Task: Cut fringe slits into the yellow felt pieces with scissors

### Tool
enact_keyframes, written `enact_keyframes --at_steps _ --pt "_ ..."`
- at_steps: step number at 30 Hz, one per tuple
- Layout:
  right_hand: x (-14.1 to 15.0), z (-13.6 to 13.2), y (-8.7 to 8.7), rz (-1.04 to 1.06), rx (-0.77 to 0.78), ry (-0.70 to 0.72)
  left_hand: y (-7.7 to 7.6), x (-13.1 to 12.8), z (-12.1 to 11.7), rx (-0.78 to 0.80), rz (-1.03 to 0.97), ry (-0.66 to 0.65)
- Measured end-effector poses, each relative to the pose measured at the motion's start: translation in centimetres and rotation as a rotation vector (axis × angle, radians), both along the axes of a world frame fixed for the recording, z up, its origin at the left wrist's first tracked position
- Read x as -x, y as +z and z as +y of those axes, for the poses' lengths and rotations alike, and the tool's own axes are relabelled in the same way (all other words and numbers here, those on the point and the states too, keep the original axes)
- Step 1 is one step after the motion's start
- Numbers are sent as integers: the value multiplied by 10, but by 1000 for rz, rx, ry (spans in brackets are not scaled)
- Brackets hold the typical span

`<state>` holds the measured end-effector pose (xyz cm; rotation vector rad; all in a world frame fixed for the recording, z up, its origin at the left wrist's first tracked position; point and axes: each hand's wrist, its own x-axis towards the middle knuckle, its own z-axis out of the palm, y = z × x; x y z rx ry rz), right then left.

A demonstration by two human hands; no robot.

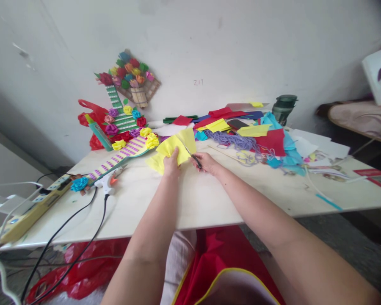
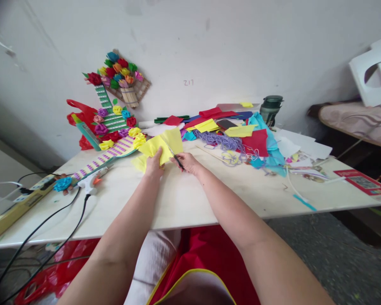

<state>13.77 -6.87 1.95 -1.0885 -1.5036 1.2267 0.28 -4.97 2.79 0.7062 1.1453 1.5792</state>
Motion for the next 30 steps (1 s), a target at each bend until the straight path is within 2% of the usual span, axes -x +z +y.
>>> enact_keyframes --at_steps 11,17,30 --pt "3 -1 2 41 30 -10 -1 3 2 9 -2 -19" --pt "-2 -3 2 30 58 42 -1 4 2 23 13 -26" --pt "-6 -5 2 57 19 58 2 1 -4 -3 37 -99"
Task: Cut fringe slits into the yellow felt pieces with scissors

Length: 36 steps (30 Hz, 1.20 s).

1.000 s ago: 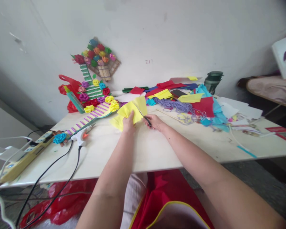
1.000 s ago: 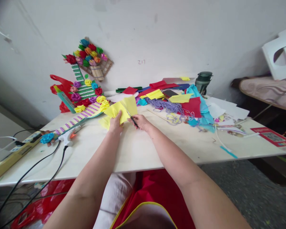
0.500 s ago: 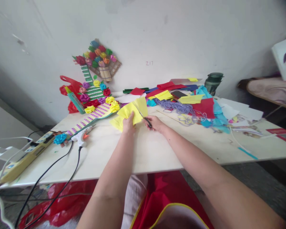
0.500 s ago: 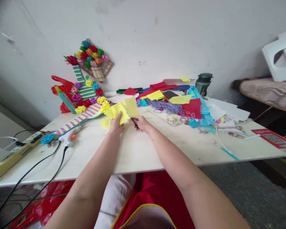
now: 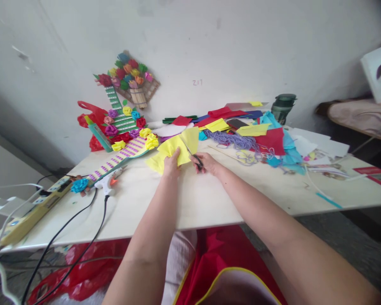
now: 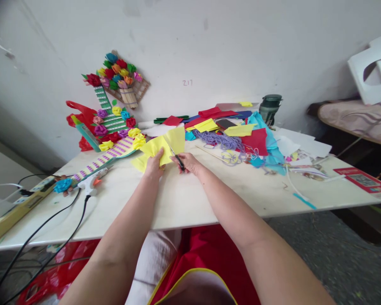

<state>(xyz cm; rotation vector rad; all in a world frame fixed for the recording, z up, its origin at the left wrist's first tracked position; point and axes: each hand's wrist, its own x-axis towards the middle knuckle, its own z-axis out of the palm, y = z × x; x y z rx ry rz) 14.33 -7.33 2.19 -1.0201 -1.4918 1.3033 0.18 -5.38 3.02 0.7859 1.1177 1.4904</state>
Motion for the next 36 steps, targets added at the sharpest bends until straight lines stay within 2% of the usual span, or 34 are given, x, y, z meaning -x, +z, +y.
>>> enact_keyframes --at_steps 10,24,36 --pt "0 2 -3 -7 22 -1 -5 1 5 1 -4 33" --pt "6 0 2 30 39 -53 1 0 0 14 4 23" --pt "8 10 -7 98 -20 -78 -4 3 5 12 -5 22"
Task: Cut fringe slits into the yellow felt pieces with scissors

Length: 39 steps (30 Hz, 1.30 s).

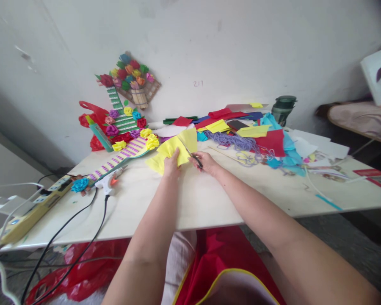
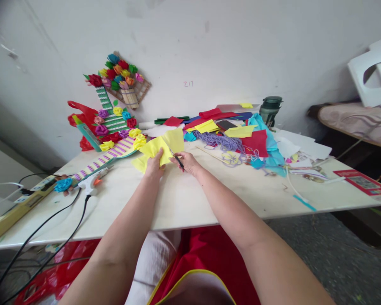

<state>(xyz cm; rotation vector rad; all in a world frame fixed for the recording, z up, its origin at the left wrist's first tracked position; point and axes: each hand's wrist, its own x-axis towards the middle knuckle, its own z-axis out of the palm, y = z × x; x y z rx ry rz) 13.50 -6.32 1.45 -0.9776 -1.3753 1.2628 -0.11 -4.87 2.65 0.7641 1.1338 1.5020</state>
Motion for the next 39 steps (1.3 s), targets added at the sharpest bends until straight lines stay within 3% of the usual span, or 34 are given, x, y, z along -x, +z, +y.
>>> enact_keyframes --at_steps 12,22,39 --pt "-4 -7 8 -39 43 63 0 0 -1 -20 22 -71" --pt "-3 -15 17 -16 66 37 -2 -1 -1 -50 -4 -117" --pt "0 -2 3 3 -36 -20 3 -2 -5 -12 23 -85"
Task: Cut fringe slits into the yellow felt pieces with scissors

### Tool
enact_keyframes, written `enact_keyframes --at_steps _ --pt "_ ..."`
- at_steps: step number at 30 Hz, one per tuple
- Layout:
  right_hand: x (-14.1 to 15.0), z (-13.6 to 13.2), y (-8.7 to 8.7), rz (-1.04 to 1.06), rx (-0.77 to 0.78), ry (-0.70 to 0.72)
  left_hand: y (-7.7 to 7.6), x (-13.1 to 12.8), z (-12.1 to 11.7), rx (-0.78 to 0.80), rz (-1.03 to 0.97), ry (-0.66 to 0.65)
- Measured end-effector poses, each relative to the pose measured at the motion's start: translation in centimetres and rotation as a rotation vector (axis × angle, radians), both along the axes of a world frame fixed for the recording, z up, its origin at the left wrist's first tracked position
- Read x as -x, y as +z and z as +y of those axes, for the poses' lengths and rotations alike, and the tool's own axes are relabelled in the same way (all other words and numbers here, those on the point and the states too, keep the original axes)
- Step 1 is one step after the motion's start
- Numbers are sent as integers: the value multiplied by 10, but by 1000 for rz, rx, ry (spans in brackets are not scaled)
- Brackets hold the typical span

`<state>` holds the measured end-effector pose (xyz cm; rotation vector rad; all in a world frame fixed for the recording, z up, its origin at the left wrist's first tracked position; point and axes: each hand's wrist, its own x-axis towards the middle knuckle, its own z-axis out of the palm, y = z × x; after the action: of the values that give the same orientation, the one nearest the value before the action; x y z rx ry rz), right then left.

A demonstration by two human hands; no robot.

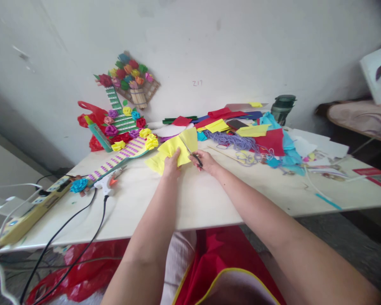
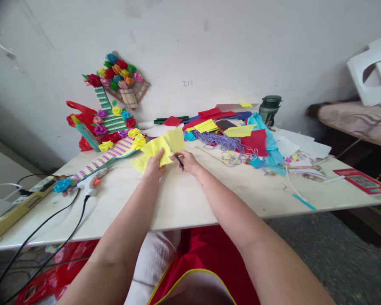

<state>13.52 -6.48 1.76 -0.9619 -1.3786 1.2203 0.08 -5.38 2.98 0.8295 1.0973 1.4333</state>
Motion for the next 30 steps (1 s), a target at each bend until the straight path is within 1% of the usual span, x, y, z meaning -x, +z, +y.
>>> enact_keyframes --at_steps 4,7,10,16,23,30 --pt "0 -4 4 -9 33 21 -2 1 2 -7 -34 0" --pt "-2 -10 10 -21 66 64 -2 0 2 -19 -58 -16" --pt "-4 -14 14 -22 69 74 -1 0 0 -30 -48 -47" --pt "-7 -12 11 -28 66 68 -1 -2 -2 -43 -11 -95" --pt "-6 -11 11 13 69 46 1 -3 -4 -21 -15 -70" --pt "-4 -11 12 9 48 14 -2 -1 0 -18 -4 -76"
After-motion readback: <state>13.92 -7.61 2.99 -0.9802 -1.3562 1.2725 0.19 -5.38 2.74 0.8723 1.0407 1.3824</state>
